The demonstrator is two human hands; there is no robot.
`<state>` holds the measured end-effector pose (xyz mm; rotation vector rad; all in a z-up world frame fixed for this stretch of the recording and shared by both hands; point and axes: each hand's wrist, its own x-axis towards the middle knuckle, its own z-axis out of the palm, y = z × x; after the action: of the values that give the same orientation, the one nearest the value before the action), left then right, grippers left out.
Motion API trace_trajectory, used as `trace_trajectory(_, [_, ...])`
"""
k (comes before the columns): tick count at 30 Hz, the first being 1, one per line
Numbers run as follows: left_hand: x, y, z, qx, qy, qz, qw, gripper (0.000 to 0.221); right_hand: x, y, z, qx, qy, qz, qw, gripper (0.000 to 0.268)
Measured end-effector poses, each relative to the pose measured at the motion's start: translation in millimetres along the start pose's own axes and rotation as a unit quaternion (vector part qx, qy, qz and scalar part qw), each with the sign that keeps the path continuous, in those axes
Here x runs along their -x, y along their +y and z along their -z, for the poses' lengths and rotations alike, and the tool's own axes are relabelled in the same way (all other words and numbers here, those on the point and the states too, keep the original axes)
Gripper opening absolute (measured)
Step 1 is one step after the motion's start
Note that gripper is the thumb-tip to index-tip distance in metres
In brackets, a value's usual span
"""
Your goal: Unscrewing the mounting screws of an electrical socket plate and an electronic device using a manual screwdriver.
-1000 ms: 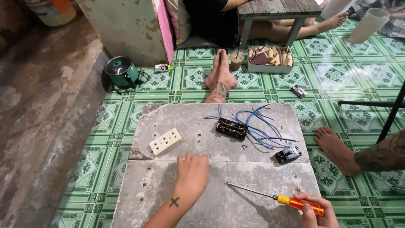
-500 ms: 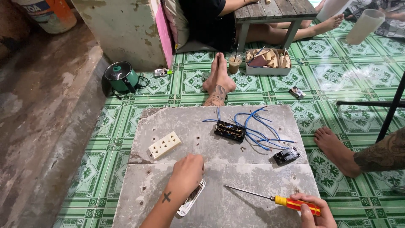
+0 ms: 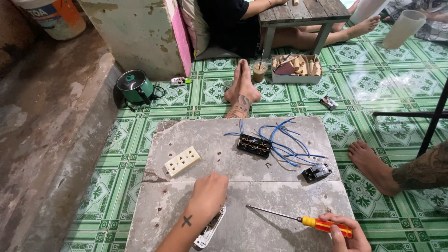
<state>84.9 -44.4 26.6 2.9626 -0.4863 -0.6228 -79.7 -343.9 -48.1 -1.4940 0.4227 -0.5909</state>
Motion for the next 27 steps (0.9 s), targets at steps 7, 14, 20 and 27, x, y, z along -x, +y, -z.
trace_trajectory(7, [13,-1,47,0.122,-0.055,0.086,0.987,0.006,-3,7,1,0.002,0.006,-0.008,1.0,0.013])
trace_trajectory(14, [-5,-21,64,0.205,-0.032,0.117,0.971,0.014,-3,5,-3,-0.007,0.006,0.023,1.0,0.014])
trace_trajectory(20, [-48,-40,52,0.14,0.062,0.081,0.985,0.017,-4,2,-5,0.007,0.008,0.009,1.0,0.012])
trace_trajectory(27, [-20,-31,61,0.236,0.094,0.053,0.966,0.019,-2,7,2,-0.003,-0.089,0.03,0.996,0.015])
